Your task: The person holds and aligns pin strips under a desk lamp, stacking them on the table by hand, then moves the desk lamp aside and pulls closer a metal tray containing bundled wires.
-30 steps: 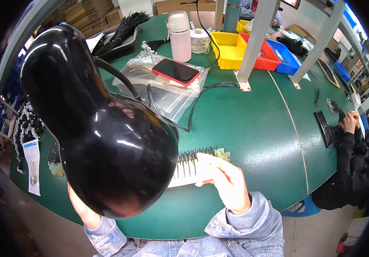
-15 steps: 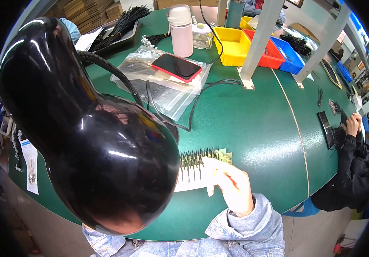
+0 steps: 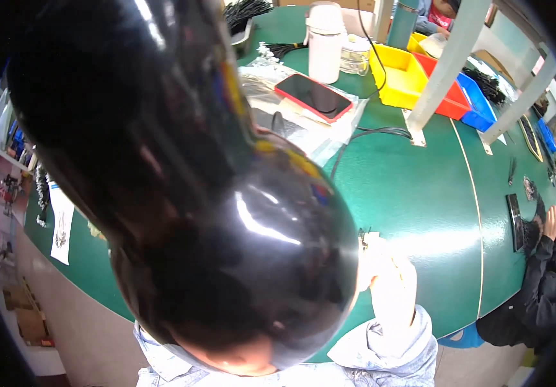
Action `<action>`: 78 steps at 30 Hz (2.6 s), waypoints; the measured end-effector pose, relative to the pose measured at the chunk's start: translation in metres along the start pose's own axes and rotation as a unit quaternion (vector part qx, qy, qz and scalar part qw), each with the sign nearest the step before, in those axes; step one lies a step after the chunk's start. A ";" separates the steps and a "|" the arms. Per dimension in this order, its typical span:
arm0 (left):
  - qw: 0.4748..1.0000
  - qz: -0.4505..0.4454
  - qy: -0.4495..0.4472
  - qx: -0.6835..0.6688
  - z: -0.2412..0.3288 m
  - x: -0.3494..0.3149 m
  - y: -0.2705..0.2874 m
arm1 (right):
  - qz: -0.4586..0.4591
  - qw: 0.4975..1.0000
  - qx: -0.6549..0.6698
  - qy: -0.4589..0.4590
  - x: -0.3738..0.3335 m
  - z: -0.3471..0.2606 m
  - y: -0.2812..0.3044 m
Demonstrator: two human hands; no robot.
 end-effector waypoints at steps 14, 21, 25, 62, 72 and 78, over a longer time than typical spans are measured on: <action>0.989 -0.069 -0.081 0.107 0.025 -0.013 -0.041 | -0.038 0.710 -0.653 0.261 0.002 -0.027 0.001; 0.984 -0.109 -0.005 0.143 0.012 -0.023 -0.051 | 0.033 0.869 -0.461 0.179 0.006 -0.035 -0.002; 0.977 -0.151 0.041 0.143 0.002 -0.027 -0.047 | 0.147 0.943 -0.284 0.090 0.004 -0.025 0.030; 0.995 -0.077 -0.057 0.023 0.000 -0.020 -0.033 | -0.245 0.880 0.405 -0.032 0.019 -0.016 -0.005; 0.893 0.009 -0.205 0.401 0.009 -0.019 -0.032 | 0.245 0.932 0.265 0.017 0.006 -0.012 0.008; 0.897 0.048 -0.187 0.397 0.010 -0.022 -0.013 | 0.009 0.950 0.312 0.033 0.005 -0.009 0.013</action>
Point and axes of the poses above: each hand's wrist, its own x-axis towards the middle knuckle, its own y-axis out of the back of the hand, z = x × y, the point moved 6 cm from there along x, towards the middle knuckle, and after that the axes turned 15 degrees about x, right-handed, at the moved point
